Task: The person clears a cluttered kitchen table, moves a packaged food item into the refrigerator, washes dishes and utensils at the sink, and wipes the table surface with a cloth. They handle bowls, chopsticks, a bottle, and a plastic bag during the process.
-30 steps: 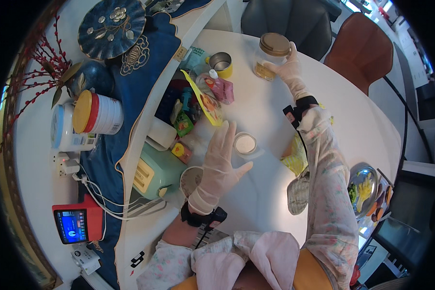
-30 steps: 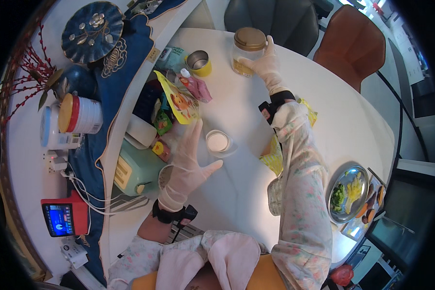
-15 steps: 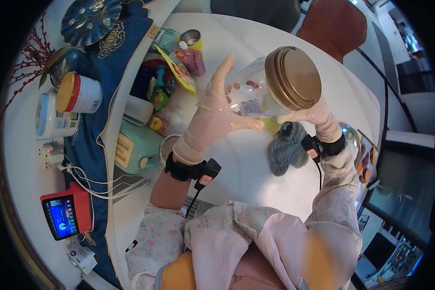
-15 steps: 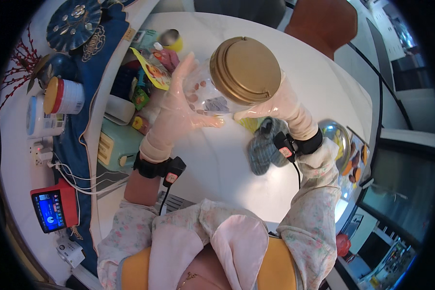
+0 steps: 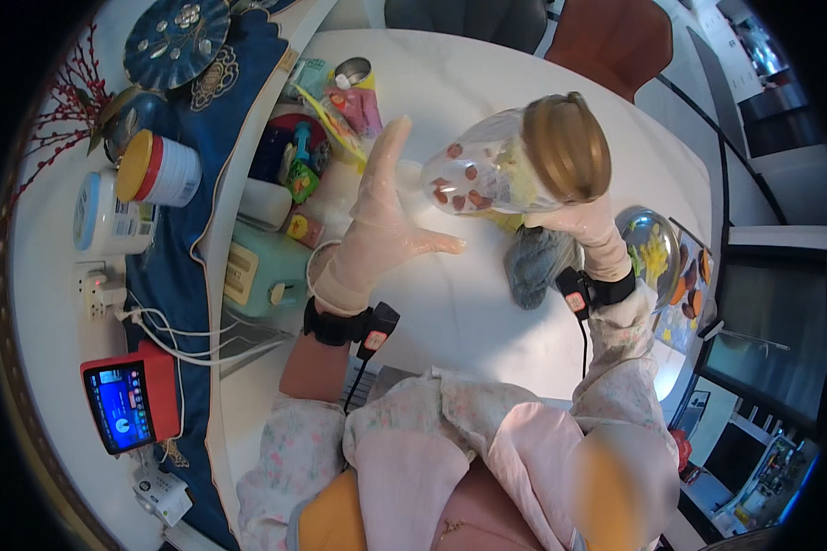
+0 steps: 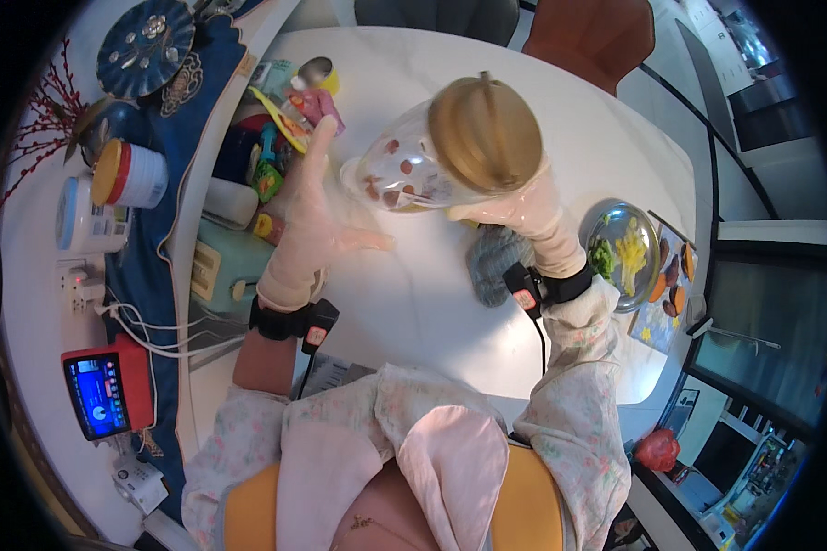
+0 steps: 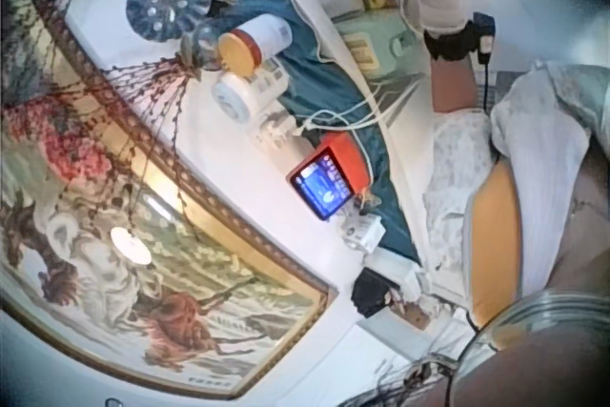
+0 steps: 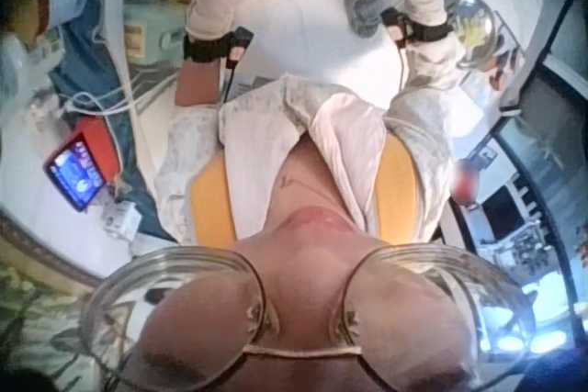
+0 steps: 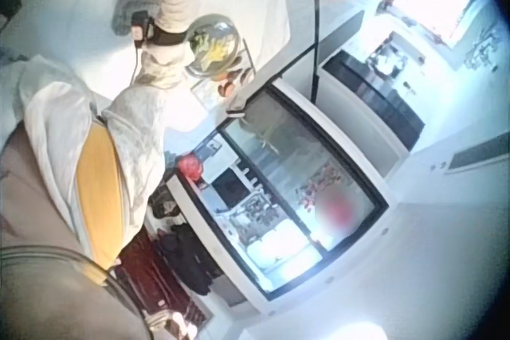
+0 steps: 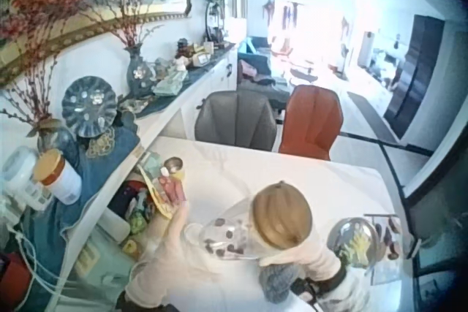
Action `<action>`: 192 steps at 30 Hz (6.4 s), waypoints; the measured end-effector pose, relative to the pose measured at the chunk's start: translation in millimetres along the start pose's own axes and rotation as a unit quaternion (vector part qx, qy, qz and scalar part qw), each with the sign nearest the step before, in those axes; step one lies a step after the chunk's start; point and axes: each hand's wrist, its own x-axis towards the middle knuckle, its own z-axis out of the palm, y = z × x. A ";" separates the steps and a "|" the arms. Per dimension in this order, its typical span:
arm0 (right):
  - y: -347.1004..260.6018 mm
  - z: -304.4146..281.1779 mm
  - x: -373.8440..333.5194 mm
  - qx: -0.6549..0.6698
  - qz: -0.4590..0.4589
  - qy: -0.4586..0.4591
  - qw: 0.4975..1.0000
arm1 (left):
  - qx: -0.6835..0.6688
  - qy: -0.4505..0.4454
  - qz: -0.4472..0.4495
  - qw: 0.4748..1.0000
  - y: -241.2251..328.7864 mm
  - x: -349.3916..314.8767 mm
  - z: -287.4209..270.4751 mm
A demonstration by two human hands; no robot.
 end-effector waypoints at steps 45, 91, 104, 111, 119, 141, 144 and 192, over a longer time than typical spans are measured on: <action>-74.6 76.9 -18.2 -0.200 0.058 -0.194 0.959 | -0.202 -0.134 -0.141 0.960 -9.1 -97.9 5.5; 298.3 223.4 468.3 -0.206 0.085 -0.259 0.940 | -0.280 0.021 -0.346 0.895 -71.0 -120.0 -120.7; 278.3 236.0 428.6 -0.498 -0.072 -0.382 0.775 | -0.257 0.018 -0.347 0.902 -58.0 -127.6 -122.1; 304.7 272.7 428.9 -0.500 -0.062 -0.410 0.760 | -0.252 0.028 -0.348 0.903 -61.5 -130.9 -121.9; 232.2 192.1 430.8 -0.359 -0.037 -0.305 0.881 | -0.236 0.028 -0.355 0.904 -63.1 -130.2 -124.0; 290.3 199.4 376.9 -0.258 -0.035 -0.328 0.908 | -0.247 0.026 -0.328 0.911 -48.1 -125.5 -113.9; 289.9 208.2 380.9 -0.270 -0.045 -0.322 0.906 | -0.245 0.037 -0.330 0.911 -44.0 -125.4 -113.9; 161.5 146.5 216.8 -0.255 0.141 -0.192 0.937 | 0.052 0.165 -0.414 0.894 -165.1 28.0 -6.9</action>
